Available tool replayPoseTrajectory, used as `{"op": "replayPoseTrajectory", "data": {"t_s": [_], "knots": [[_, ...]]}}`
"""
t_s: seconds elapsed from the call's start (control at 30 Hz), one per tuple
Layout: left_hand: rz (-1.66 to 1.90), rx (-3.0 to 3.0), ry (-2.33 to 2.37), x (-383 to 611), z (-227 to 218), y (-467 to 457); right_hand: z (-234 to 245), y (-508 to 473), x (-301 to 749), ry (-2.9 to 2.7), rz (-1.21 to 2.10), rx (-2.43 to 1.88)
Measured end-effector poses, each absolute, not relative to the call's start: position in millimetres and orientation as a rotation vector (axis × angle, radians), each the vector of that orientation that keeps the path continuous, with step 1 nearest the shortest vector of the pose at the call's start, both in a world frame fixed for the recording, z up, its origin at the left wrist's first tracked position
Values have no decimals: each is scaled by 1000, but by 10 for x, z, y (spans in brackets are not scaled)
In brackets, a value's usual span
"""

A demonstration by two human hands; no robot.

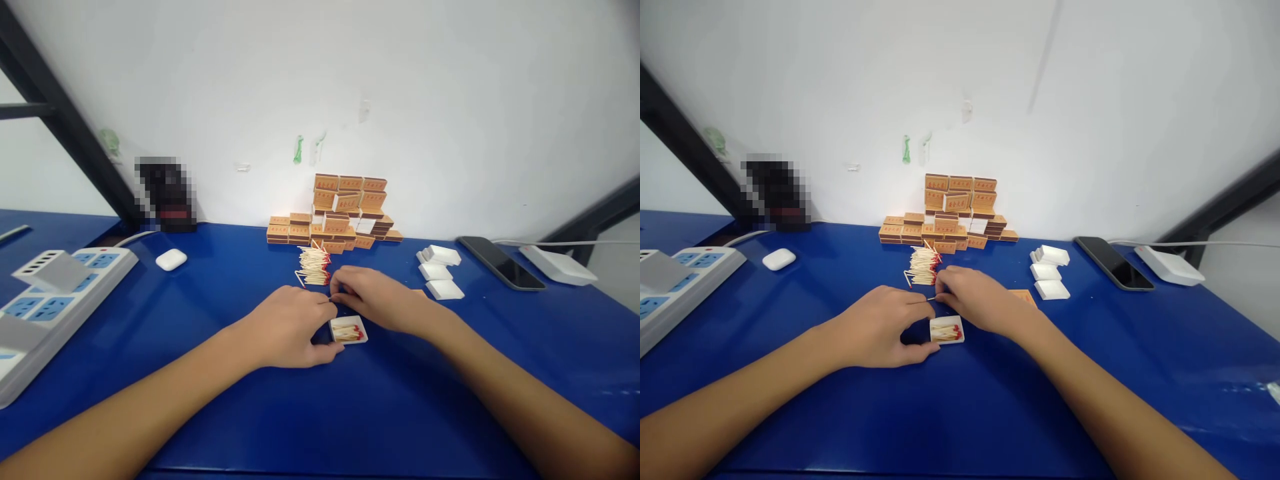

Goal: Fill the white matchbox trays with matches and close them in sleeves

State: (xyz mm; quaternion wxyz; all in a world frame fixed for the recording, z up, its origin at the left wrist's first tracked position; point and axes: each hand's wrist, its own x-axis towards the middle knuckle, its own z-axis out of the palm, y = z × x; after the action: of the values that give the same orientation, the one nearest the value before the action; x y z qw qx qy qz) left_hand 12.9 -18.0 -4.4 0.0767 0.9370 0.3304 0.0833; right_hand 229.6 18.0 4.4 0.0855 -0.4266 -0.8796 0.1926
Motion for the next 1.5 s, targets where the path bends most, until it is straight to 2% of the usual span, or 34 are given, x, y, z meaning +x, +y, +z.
{"op": "replayPoseTrajectory", "data": {"t_s": [0.33, 0.5, 0.63, 0.83, 1.03, 1.23, 1.5], "knots": [[336, 2787, 1121, 81, -66, -118, 277, 4, 2366, -2623, 626, -1236], [300, 2823, 899, 188, -119, -301, 230, 184, 2164, -2451, 417, -1249], [336, 2848, 763, 275, -199, -394, 238, 259, 1797, -2594, 322, -1312], [384, 2896, 745, 246, -194, -315, 244, 307, 1326, -2795, 98, -1676], [371, 2906, 751, 228, -197, -331, 370, 303, 1363, -2905, 186, -1556], [308, 2902, 894, 145, -93, -269, 619, 113, 2118, -2739, 350, -1380], [327, 2803, 974, 51, -29, -132, 418, -224, 2401, -2782, 547, -1363]]}}
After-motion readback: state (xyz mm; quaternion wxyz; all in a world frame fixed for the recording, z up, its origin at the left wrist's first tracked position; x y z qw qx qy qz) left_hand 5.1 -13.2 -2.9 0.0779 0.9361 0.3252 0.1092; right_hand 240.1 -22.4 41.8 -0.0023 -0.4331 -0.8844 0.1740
